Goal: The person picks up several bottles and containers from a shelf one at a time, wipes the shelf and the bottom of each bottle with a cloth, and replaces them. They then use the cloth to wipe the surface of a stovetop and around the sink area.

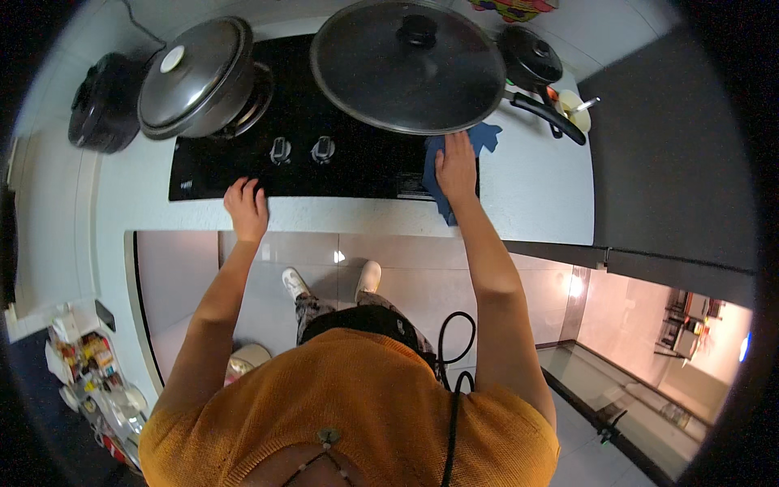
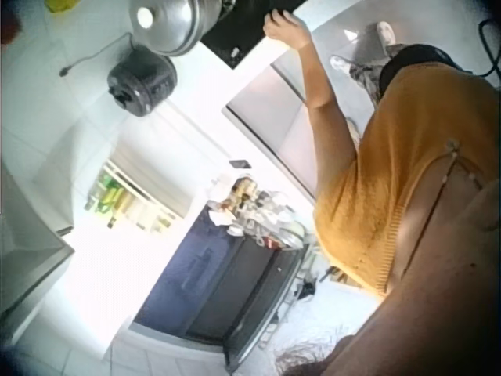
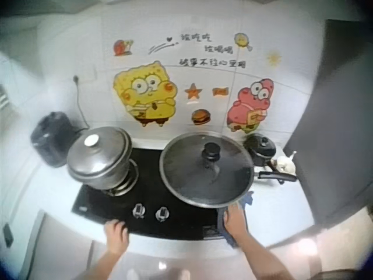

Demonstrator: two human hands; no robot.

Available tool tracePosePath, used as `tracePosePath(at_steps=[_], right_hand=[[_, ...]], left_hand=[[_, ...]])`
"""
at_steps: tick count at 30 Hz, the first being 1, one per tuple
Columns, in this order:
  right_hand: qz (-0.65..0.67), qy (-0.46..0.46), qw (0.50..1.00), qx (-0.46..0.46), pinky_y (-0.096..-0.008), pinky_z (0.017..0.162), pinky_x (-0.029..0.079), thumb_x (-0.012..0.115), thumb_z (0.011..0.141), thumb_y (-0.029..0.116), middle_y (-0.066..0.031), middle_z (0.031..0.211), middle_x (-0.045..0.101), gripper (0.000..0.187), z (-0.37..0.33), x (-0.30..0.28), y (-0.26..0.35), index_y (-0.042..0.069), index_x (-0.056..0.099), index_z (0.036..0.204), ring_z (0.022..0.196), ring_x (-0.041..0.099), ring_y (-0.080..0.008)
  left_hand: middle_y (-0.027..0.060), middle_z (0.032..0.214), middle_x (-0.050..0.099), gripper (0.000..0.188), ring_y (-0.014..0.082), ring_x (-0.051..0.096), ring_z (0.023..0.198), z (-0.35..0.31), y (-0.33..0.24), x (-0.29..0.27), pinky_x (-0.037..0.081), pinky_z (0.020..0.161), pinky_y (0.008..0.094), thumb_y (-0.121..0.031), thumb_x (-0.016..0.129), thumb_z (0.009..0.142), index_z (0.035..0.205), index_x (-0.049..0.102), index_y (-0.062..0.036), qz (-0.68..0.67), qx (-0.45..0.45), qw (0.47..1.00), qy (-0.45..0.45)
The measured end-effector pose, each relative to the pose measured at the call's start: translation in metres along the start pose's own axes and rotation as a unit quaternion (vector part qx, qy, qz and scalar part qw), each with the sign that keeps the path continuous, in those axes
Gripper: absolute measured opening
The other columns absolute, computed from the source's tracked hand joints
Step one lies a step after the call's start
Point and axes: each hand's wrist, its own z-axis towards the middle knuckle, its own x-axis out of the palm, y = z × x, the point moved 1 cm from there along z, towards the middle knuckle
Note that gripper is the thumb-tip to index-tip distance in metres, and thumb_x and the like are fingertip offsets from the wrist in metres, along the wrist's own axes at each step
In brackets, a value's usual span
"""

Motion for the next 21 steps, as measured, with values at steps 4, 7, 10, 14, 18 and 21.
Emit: tracePosePath(at_steps=[4, 7, 10, 14, 18, 21], right_hand=[[0.035, 0.116, 0.988, -0.092, -0.0401, 0.106, 0.027, 0.056, 0.080, 0.009, -0.0169, 0.134, 0.039, 0.047, -0.039, -0.019, 0.071, 0.002, 0.045, 0.125, 0.127, 0.032, -0.0322], [0.061, 0.166, 0.975, -0.137, -0.0384, 0.108, 0.023, 0.055, 0.083, 0.012, -0.0151, 0.137, 0.037, 0.048, -0.033, -0.001, 0.100, 0.004, 0.043, 0.129, 0.130, 0.028, -0.0299], [0.087, 0.170, 0.969, -0.160, -0.0384, 0.108, 0.024, 0.052, 0.085, 0.014, -0.0129, 0.139, 0.035, 0.046, -0.001, 0.023, 0.126, 0.006, 0.042, 0.130, 0.132, 0.028, -0.0267], [0.100, 0.155, 0.974, -0.131, -0.0380, 0.108, 0.024, 0.053, 0.084, 0.012, -0.0158, 0.137, 0.038, 0.047, 0.028, 0.035, 0.142, 0.003, 0.042, 0.128, 0.131, 0.028, -0.0292], [0.094, 0.140, 0.976, -0.139, -0.0389, 0.106, 0.028, 0.056, 0.080, 0.010, -0.0188, 0.135, 0.038, 0.049, 0.006, 0.024, 0.142, 0.001, 0.043, 0.127, 0.129, 0.032, -0.0317], [0.122, 0.190, 0.953, -0.204, -0.0389, 0.104, 0.031, 0.056, 0.078, 0.005, -0.0176, 0.133, 0.042, 0.048, -0.030, 0.003, 0.160, 0.002, 0.047, 0.125, 0.127, 0.036, -0.0302]], left_hand=[[0.0137, 0.111, 0.049, 0.025, 0.0332, 0.043, 0.106, -0.002, 0.001, 0.001, 0.030, 0.096, 0.0460, -0.020, 0.054, 0.084, 0.105, 0.057, -0.0054, 0.003, -0.006, 1.000, 0.002], [0.0140, 0.111, 0.049, 0.025, 0.0332, 0.043, 0.105, -0.001, 0.003, 0.001, 0.030, 0.096, 0.0467, -0.019, 0.055, 0.083, 0.104, 0.056, -0.0050, -0.005, -0.003, 1.000, 0.004], [0.0145, 0.111, 0.048, 0.027, 0.0350, 0.042, 0.106, -0.002, 0.004, 0.000, 0.030, 0.095, 0.0471, -0.018, 0.056, 0.083, 0.107, 0.055, -0.0057, -0.020, 0.000, 1.000, 0.009], [0.0140, 0.112, 0.048, 0.026, 0.0348, 0.042, 0.105, -0.004, 0.001, -0.004, 0.030, 0.095, 0.0477, -0.016, 0.057, 0.082, 0.107, 0.055, -0.0063, -0.030, -0.012, 0.999, 0.000], [0.0139, 0.111, 0.048, 0.025, 0.0340, 0.043, 0.104, -0.002, 0.004, -0.004, 0.031, 0.095, 0.0473, -0.016, 0.056, 0.083, 0.105, 0.055, -0.0052, -0.052, -0.012, 0.999, -0.001], [0.0144, 0.110, 0.049, 0.024, 0.0339, 0.045, 0.102, 0.000, 0.002, -0.006, 0.031, 0.095, 0.0473, -0.015, 0.055, 0.083, 0.105, 0.055, -0.0045, -0.077, -0.007, 0.997, -0.012]])
